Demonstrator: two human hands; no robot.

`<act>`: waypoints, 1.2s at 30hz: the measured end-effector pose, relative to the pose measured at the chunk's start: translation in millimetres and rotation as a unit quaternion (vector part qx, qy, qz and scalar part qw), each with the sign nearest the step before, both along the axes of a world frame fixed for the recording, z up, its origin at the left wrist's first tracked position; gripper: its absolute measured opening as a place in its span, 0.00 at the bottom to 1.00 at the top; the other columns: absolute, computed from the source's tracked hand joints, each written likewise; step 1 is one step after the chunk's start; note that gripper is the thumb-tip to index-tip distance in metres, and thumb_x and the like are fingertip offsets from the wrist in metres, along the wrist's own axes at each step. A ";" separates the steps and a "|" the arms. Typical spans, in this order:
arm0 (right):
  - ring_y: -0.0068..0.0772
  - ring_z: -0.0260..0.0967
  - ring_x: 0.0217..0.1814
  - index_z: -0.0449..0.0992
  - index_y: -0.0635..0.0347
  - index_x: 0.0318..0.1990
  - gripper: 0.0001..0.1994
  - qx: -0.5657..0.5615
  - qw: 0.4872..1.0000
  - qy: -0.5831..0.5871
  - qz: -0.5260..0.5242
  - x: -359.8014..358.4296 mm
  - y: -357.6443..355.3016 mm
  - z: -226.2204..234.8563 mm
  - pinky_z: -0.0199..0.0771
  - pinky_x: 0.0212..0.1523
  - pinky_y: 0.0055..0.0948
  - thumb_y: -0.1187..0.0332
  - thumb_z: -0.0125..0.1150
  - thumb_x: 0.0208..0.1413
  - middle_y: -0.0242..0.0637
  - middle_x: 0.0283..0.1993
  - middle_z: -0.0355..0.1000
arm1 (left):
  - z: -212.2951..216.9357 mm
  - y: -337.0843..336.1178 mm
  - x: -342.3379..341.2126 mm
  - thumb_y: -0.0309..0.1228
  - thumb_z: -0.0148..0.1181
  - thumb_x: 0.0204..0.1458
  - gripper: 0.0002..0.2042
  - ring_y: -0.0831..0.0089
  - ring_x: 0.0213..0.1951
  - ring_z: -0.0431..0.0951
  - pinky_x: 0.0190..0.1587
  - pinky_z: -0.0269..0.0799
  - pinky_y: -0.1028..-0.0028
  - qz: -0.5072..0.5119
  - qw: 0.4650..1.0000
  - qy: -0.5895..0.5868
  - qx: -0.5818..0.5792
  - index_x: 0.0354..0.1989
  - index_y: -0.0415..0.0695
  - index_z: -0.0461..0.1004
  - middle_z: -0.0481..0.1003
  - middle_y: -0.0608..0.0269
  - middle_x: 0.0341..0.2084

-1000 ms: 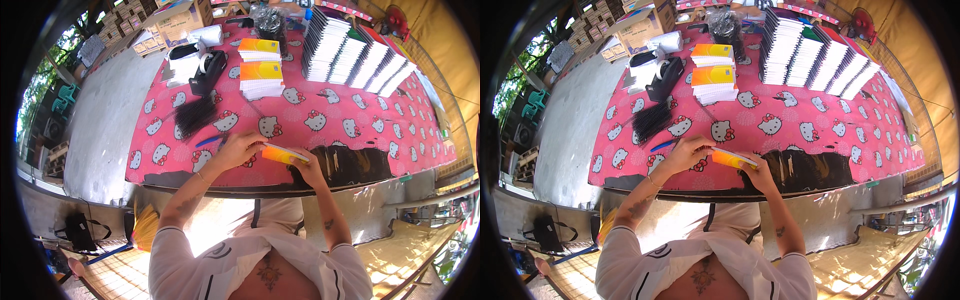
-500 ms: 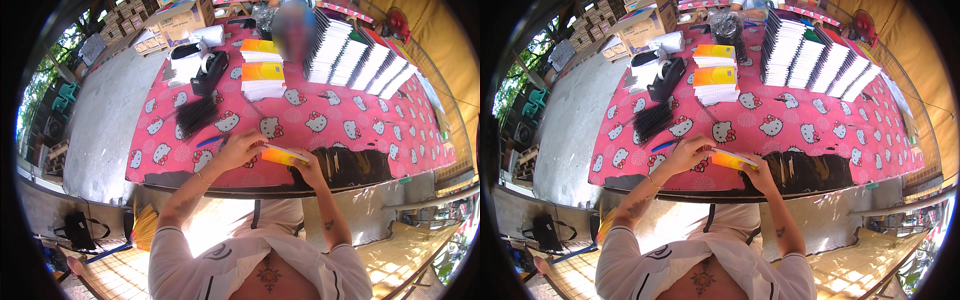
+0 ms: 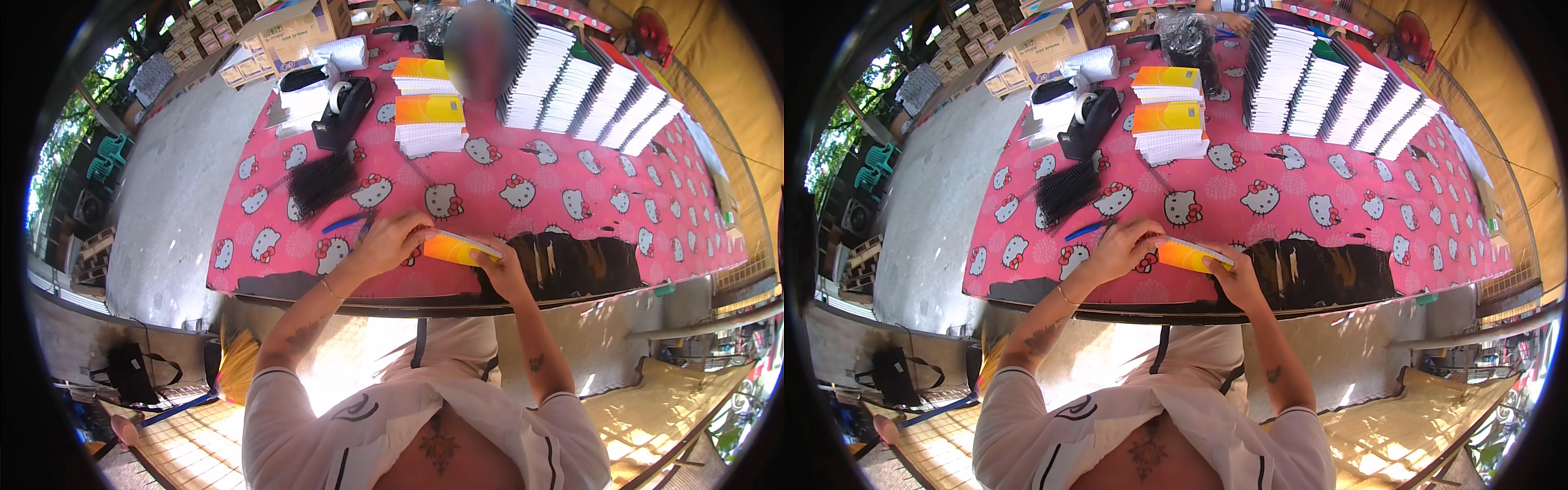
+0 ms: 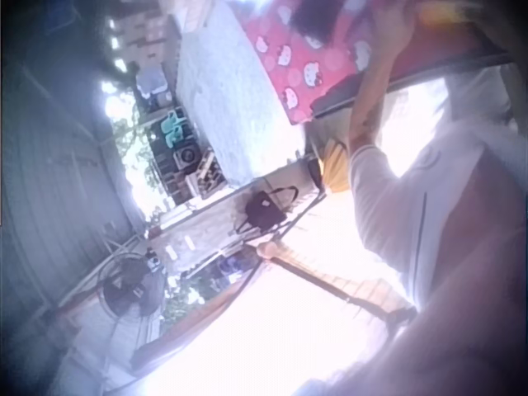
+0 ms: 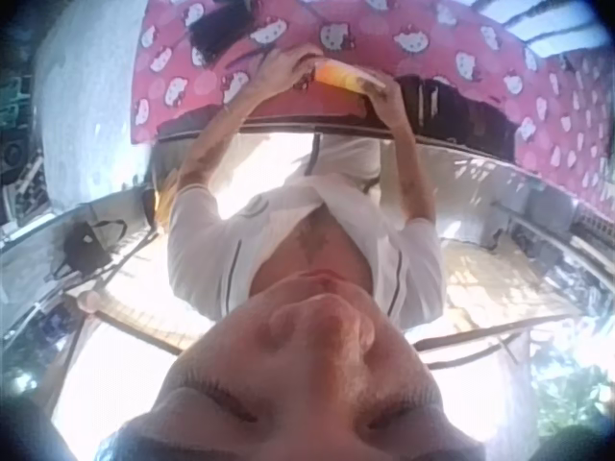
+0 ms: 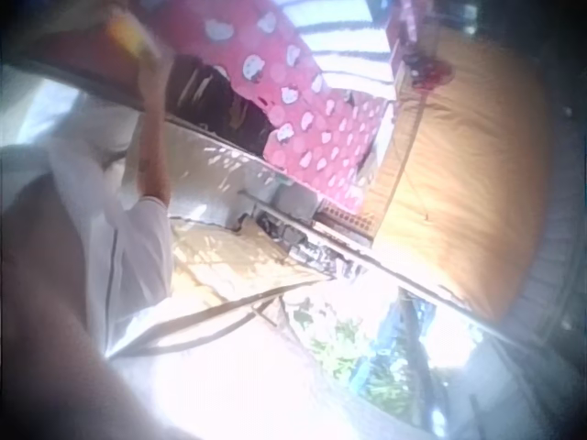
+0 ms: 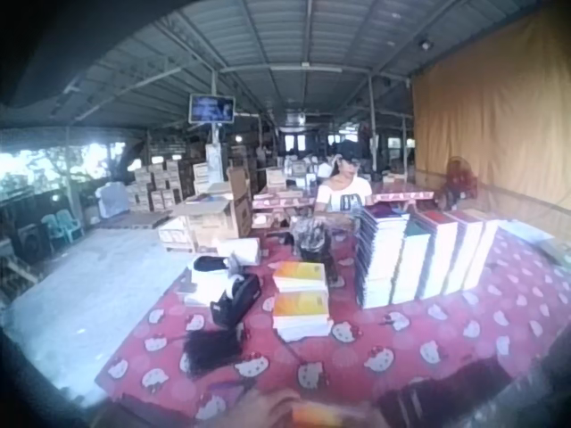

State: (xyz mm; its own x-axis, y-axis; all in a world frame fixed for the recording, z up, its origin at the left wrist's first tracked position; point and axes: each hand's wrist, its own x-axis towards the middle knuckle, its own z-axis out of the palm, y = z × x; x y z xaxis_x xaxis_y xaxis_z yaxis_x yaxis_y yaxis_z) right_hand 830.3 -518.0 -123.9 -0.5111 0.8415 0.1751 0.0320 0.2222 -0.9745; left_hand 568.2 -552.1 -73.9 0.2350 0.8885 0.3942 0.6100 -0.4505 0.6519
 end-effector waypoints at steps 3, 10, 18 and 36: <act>0.21 0.71 0.49 0.76 0.69 0.54 0.14 -0.005 1.000 0.000 0.011 3.7 0.7 -3.7 0.71 0.51 0.23 0.70 0.59 0.65 0.37 0.48 0.76 | -0.1 -1.2 -0.7 0.30 0.64 0.56 0.08 0.58 0.31 0.80 0.33 0.74 0.64 -0.023 1.000 -0.006 -0.006 0.41 0.41 0.80 0.77 0.55 0.33; 0.19 0.70 0.44 0.76 0.68 0.54 0.13 0.009 0.999 -0.017 0.028 5.7 -0.7 -5.1 0.71 0.47 0.21 0.71 0.59 0.65 0.35 0.45 0.76 | 1.2 -2.1 -3.8 0.30 0.66 0.54 0.08 0.63 0.29 0.80 0.31 0.73 0.67 -0.037 0.999 0.023 -0.019 0.40 0.41 0.80 0.76 0.58 0.32; 0.19 0.66 0.36 0.76 0.65 0.56 0.14 0.006 0.999 -0.014 0.037 5.3 -2.3 -5.5 0.69 0.40 0.21 0.74 0.56 0.65 0.32 0.39 0.75 | 12.7 -13.0 5.1 0.32 0.70 0.49 0.10 0.64 0.29 0.78 0.29 0.72 0.66 0.004 0.991 0.113 0.066 0.38 0.44 0.79 0.74 0.61 0.31; 0.17 0.64 0.36 0.77 0.64 0.56 0.14 -0.023 0.999 0.001 0.035 5.0 -3.3 -9.2 0.68 0.39 0.19 0.72 0.57 0.65 0.31 0.41 0.76 | 14.2 -1.1 -0.6 0.27 0.71 0.50 0.09 0.72 0.26 0.76 0.30 0.70 0.71 -0.053 0.988 -0.056 -0.137 0.37 0.41 0.78 0.75 0.62 0.28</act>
